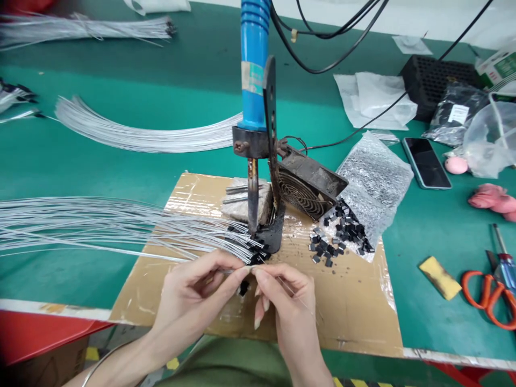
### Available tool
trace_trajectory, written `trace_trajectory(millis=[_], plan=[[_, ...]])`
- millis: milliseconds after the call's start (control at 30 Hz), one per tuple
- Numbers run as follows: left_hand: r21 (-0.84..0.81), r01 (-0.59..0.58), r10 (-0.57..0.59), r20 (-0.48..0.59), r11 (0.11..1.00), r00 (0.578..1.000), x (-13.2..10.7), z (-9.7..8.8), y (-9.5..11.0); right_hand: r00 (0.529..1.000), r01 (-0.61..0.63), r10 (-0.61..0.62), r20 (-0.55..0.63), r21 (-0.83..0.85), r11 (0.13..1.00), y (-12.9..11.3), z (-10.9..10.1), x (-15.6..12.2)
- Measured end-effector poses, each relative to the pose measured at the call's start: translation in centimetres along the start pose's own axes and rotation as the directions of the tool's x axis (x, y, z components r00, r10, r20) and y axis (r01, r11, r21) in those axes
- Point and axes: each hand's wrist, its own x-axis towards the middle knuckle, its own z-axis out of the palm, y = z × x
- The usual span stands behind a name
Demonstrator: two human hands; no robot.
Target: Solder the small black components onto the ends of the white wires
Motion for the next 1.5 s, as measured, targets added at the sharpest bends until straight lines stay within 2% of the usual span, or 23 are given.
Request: trace_trajectory(millis=[167,300,400,467,500,533,600,667,733,767,833,900,933,967,1067,1133,1233,1300,1400,1500], plan=[[-0.023,0.036,-0.036,-0.027,0.999,0.999,0.0,0.3,0.2,0.996,0.029,-0.024,-0.081,0.069,0.997,0.4,1.4,-0.3],[-0.062,0.115,-0.114,0.007,0.991,0.993,-0.3,0.4,-0.1,0.996,0.03,-0.021,-0.09,0.106,0.994,0.4,2.0,-0.4],[-0.101,0.176,-0.175,0.02,0.979,0.984,-0.1,0.2,-0.1,0.995,0.075,-0.075,-0.07,-0.007,0.997,0.0,0.8,-0.6],[-0.118,0.214,-0.213,0.026,0.97,0.977,0.2,0.0,-0.1,0.968,0.194,-0.221,-0.117,-0.207,0.959,-0.7,-1.0,-0.7],[-0.126,0.223,-0.222,0.023,0.967,0.975,0.3,-0.1,-0.2,0.93,0.256,-0.33,-0.161,-0.36,0.897,-1.0,-2.0,-0.8],[-0.134,0.223,-0.222,0.018,0.966,0.975,0.3,-0.2,-0.3,0.874,0.257,-0.429,-0.228,-0.534,0.806,-1.4,-3.1,-0.7],[-0.146,0.211,-0.211,0.015,0.966,0.977,0.3,-0.2,-0.7,0.725,0.201,-0.641,-0.251,-0.813,0.546,-2.1,-5.0,-0.4],[-0.149,0.184,-0.184,0.011,0.972,0.983,0.2,-0.1,-1.0,0.644,0.131,-0.753,-0.134,-0.951,0.281,-2.4,-6.2,0.1],[-0.143,0.155,-0.155,0.005,0.978,0.988,0.2,-0.1,-1.0,0.624,0.153,-0.78,0.032,-0.985,0.082,-2.4,-6.5,0.5],[-0.138,0.139,-0.141,-0.002,0.981,0.99,0.2,-0.1,-1.0,0.62,0.177,-0.778,0.098,-0.984,0.018,-2.3,-6.5,0.7],[-0.124,0.113,-0.116,-0.018,0.986,0.993,0.3,-0.1,-0.7,0.613,0.192,-0.775,0.157,-0.98,-0.047,-1.9,-6.1,0.8],[-0.109,0.096,-0.1,-0.031,0.989,0.995,0.5,-0.2,-0.5,0.604,0.18,-0.787,0.124,-0.983,-0.017,-1.5,-5.8,0.6],[-0.101,0.091,-0.095,-0.037,0.991,0.995,0.6,-0.2,-0.4,0.605,0.18,-0.792,0.077,-0.983,0.042,-1.4,-5.8,0.5],[-0.092,0.089,-0.093,-0.041,0.992,0.995,0.6,-0.3,-0.3,0.615,0.183,-0.789,0.012,-0.975,0.128,-1.2,-5.7,0.4],[-0.065,0.09,-0.093,-0.049,0.994,0.994,0.8,-0.4,-0.1,0.699,0.204,-0.694,-0.172,-0.883,0.424,-1.2,-5.5,0.0],[-0.049,0.095,-0.098,-0.047,0.994,0.994,0.9,-0.5,0.1,0.732,0.241,-0.644,-0.221,-0.801,0.548,-1.6,-4.9,-0.1],[-0.02,0.13,-0.131,-0.037,0.991,0.991,0.9,-0.6,0.5,0.744,0.36,-0.626,-0.233,-0.65,0.669,-2.4,-2.9,-0.1],[-0.003,0.159,-0.159,-0.028,0.987,0.987,1.0,-0.7,0.7,0.77,0.397,-0.595,-0.231,-0.557,0.729,-2.8,-1.4,0.0],[-0.038,0.178,-0.177,0.013,0.983,0.984,1.3,-0.9,1.0,0.828,0.384,-0.52,-0.209,-0.464,0.798,-2.9,0.2,0.2],[-0.106,0.18,-0.175,0.059,0.978,0.983,1.6,-1.1,1.4,0.887,0.331,-0.419,-0.192,-0.367,0.869,-2.5,1.0,0.4]])
